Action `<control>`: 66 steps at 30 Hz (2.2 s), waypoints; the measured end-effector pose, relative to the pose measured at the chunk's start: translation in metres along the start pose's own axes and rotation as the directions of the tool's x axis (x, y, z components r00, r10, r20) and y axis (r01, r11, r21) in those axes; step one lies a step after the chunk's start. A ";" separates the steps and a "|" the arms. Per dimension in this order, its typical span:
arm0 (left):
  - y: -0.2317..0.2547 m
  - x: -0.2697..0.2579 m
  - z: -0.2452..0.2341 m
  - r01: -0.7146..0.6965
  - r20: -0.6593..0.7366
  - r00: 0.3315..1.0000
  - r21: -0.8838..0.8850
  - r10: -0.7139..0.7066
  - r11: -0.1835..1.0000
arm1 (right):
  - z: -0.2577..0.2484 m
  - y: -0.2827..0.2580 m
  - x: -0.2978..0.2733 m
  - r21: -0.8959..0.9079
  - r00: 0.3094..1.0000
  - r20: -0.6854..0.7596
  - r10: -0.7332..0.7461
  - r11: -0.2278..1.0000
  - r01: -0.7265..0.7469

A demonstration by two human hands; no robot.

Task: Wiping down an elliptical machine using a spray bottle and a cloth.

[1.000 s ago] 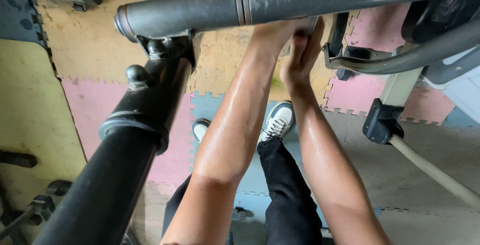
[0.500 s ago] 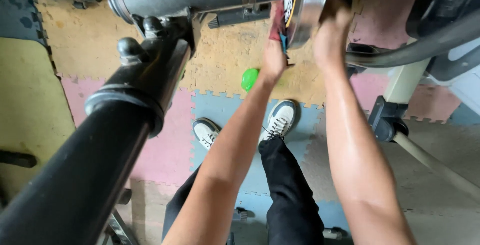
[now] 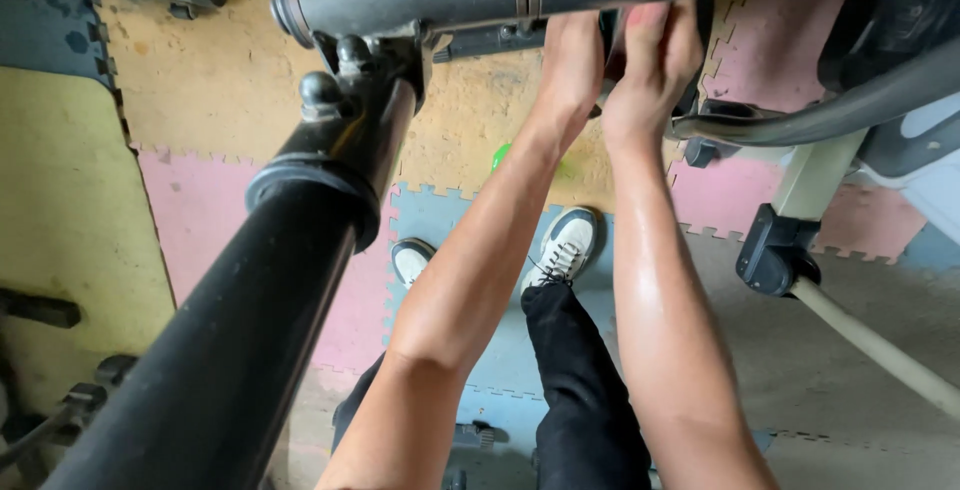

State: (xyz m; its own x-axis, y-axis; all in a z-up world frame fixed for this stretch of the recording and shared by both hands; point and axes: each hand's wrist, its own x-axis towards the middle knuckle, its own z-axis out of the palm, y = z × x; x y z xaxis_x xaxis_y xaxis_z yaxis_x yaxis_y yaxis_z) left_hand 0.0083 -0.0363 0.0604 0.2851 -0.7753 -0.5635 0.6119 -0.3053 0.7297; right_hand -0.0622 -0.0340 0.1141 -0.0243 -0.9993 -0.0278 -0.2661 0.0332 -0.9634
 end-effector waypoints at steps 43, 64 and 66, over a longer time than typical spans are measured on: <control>0.020 0.021 -0.007 -0.355 0.251 0.868 -0.287 0.428 0.890 | 0.004 -0.005 -0.074 -0.183 0.975 -0.085 -0.206 0.965 0.188; -0.022 -0.046 -0.038 0.040 0.165 0.986 -0.108 -0.022 0.993 | -0.001 -0.032 -0.051 0.036 0.998 0.033 -0.054 0.998 0.052; 0.001 -0.042 -0.028 -0.123 0.235 0.957 -0.201 0.169 0.972 | 0.005 -0.036 -0.053 -0.135 0.999 -0.027 -0.036 0.990 0.032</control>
State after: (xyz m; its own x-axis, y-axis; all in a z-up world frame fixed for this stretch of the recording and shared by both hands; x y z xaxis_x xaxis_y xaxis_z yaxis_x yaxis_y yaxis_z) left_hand 0.0178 0.0113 0.0742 0.2031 -0.9237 -0.3249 0.7078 -0.0908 0.7006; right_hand -0.0466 0.0182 0.1489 -0.0407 -0.9991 0.0145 -0.3946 0.0028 -0.9189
